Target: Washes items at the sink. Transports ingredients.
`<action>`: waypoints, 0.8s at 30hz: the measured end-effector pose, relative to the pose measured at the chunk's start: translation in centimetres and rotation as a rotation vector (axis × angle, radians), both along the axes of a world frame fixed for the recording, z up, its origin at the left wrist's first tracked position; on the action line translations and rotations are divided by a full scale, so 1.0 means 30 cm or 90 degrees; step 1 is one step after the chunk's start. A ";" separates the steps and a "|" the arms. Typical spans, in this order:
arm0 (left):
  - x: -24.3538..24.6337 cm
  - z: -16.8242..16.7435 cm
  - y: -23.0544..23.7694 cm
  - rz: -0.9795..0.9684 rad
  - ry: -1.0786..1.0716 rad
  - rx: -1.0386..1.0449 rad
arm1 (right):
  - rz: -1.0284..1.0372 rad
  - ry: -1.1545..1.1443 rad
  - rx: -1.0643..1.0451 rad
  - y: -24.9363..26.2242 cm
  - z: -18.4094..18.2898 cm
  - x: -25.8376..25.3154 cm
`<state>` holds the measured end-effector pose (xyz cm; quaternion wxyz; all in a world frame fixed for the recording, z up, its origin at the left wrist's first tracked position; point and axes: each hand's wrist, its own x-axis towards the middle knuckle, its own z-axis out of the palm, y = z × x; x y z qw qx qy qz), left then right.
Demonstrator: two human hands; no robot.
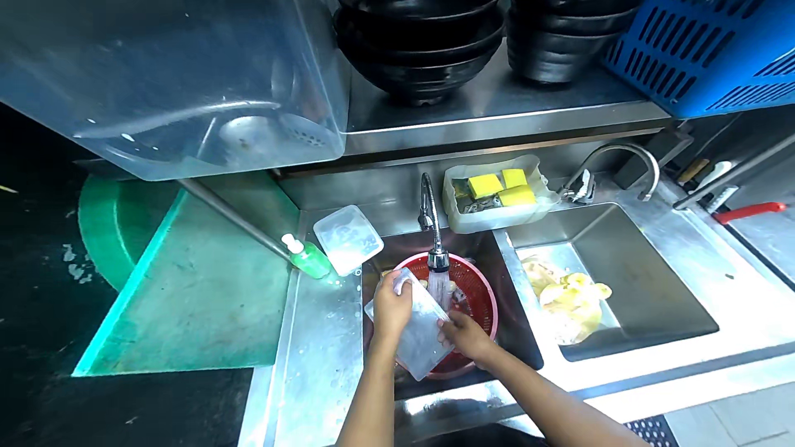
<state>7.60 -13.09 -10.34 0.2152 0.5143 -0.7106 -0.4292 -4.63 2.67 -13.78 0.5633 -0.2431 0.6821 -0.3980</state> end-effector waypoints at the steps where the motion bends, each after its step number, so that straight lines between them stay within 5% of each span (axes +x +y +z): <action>1: -0.001 0.007 0.004 -0.004 0.011 0.002 | -0.012 -0.032 0.026 0.004 0.010 -0.003; 8: -0.001 0.061 0.018 -0.041 0.003 0.014 | -0.069 -0.275 0.129 0.019 0.012 0.024; 14: 0.020 0.059 0.013 -0.045 0.002 0.039 | -0.060 -0.301 0.145 0.015 0.012 0.035; 19: 0.043 0.037 0.025 -0.035 0.019 0.063 | 0.006 -0.068 0.100 0.039 0.028 0.028; 24: 0.083 -0.039 0.030 0.026 -0.048 0.085 | 0.270 0.375 0.083 0.109 0.005 -0.041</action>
